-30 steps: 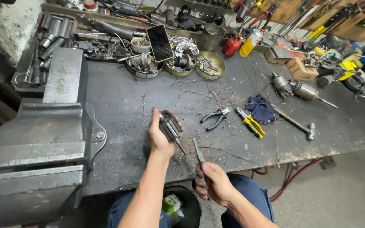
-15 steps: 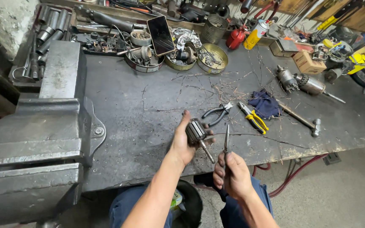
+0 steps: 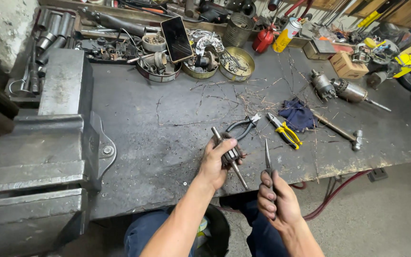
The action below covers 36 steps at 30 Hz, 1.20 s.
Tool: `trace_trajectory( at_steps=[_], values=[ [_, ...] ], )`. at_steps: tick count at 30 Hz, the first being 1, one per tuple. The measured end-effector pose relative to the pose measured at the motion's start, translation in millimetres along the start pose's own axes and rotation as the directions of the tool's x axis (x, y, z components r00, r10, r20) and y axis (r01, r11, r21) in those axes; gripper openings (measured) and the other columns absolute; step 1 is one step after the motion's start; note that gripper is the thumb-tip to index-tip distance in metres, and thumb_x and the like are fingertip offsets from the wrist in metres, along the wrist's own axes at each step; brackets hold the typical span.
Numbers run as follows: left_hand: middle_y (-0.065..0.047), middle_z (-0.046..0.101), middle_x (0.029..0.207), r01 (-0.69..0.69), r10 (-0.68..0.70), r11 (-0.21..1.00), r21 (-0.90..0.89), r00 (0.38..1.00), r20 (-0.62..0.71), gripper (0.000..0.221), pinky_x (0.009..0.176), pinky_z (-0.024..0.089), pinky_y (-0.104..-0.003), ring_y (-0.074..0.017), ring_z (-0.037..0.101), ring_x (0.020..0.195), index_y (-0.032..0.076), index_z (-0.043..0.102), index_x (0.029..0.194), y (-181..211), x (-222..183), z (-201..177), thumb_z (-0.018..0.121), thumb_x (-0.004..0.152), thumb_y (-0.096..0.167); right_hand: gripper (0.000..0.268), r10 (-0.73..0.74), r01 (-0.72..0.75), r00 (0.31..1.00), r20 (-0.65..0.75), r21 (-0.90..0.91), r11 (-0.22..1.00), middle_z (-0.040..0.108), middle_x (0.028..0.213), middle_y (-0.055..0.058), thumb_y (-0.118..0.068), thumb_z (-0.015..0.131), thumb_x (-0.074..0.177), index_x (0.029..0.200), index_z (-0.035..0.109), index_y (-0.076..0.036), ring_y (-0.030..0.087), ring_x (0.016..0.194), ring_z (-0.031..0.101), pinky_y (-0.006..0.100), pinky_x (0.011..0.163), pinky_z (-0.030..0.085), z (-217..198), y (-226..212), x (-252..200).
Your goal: Disassembling a motor rotor by prying out copper windings with pliers
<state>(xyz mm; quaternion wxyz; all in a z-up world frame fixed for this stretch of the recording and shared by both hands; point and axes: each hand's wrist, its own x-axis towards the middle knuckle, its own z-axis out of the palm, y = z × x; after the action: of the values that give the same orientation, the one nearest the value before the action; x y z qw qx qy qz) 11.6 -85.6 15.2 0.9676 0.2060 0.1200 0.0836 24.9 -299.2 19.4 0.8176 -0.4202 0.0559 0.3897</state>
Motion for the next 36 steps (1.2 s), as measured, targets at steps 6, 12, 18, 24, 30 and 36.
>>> trace_trajectory(
  at_steps=[6,12,18,24,30,36],
  values=[
    [-0.017,0.063,0.086,0.072,-0.07,0.997,-0.038,0.997,0.04,0.043,0.051,0.059,-0.041,-0.0352,0.068,0.067,0.011,0.05,0.113,-8.2,-6.6,6.3,0.079,0.081,0.011,0.037,-0.075,0.074,0.993,0.094,0.017,0.997,0.037,0.058,-0.002,-0.045,0.053,0.104,0.088,0.042,-0.014,0.008,0.035,0.033,0.024,0.023,0.025,12.1,-1.8,-18.2],
    [-0.015,0.064,0.086,0.093,-0.089,0.995,-0.046,0.992,0.087,0.031,0.051,0.06,-0.043,-0.0356,0.069,0.065,0.009,0.054,0.106,-23.2,-2.2,-2.2,0.076,0.084,0.008,0.037,-0.049,0.047,0.997,0.059,0.026,0.999,0.036,0.06,-0.003,-0.046,0.054,0.104,0.089,0.042,-0.014,0.007,0.035,0.032,0.022,0.023,0.024,-0.3,-4.5,-17.5],
    [-0.017,0.067,0.091,0.129,-0.106,0.988,-0.085,0.967,0.232,0.031,0.055,0.062,-0.043,-0.0351,0.071,0.072,0.011,0.053,0.114,-28.0,0.6,-13.2,0.072,0.088,0.013,0.04,-0.058,0.067,0.989,0.137,-0.058,0.996,0.038,0.058,0.003,-0.045,0.058,0.101,0.09,0.043,-0.009,0.014,0.034,0.039,0.028,0.023,0.031,-1.9,-8.5,-15.2],
    [-0.014,0.065,0.095,0.371,-0.291,0.907,-0.2,0.895,0.34,0.041,0.049,0.063,-0.039,-0.0315,0.071,0.074,0.011,0.053,0.124,-41.1,-13.8,-15.1,0.069,0.089,0.026,0.049,-0.042,0.072,0.963,0.267,-0.101,0.992,0.04,0.053,0.009,-0.048,0.061,0.098,0.085,0.043,-0.004,0.019,0.031,0.041,0.034,0.022,0.036,6.6,-9.1,-19.7],
    [-0.016,0.065,0.095,0.445,-0.346,0.838,-0.317,0.881,0.322,0.04,0.049,0.062,-0.039,-0.0307,0.07,0.071,0.008,0.052,0.125,-60.1,-21.7,-11.8,0.062,0.095,0.033,0.05,-0.071,0.079,0.924,0.376,-0.006,0.997,0.034,0.049,0.01,-0.046,0.061,0.1,0.081,0.044,-0.004,0.021,0.027,0.039,0.034,0.02,0.034,9.6,-8.5,-6.6],
    [-0.027,0.067,0.083,0.352,-0.347,0.929,-0.111,0.936,0.067,0.034,0.043,0.062,-0.05,-0.0399,0.072,0.061,0.001,0.058,0.111,-70.6,-19.1,-14.9,0.071,0.091,0.025,0.049,-0.174,0.206,0.934,0.311,-0.071,0.976,0.04,0.039,0.011,-0.034,0.053,0.106,0.075,0.046,0.004,0.023,0.018,0.046,0.038,0.016,0.044,-0.1,-15.5,1.7]
  ],
)
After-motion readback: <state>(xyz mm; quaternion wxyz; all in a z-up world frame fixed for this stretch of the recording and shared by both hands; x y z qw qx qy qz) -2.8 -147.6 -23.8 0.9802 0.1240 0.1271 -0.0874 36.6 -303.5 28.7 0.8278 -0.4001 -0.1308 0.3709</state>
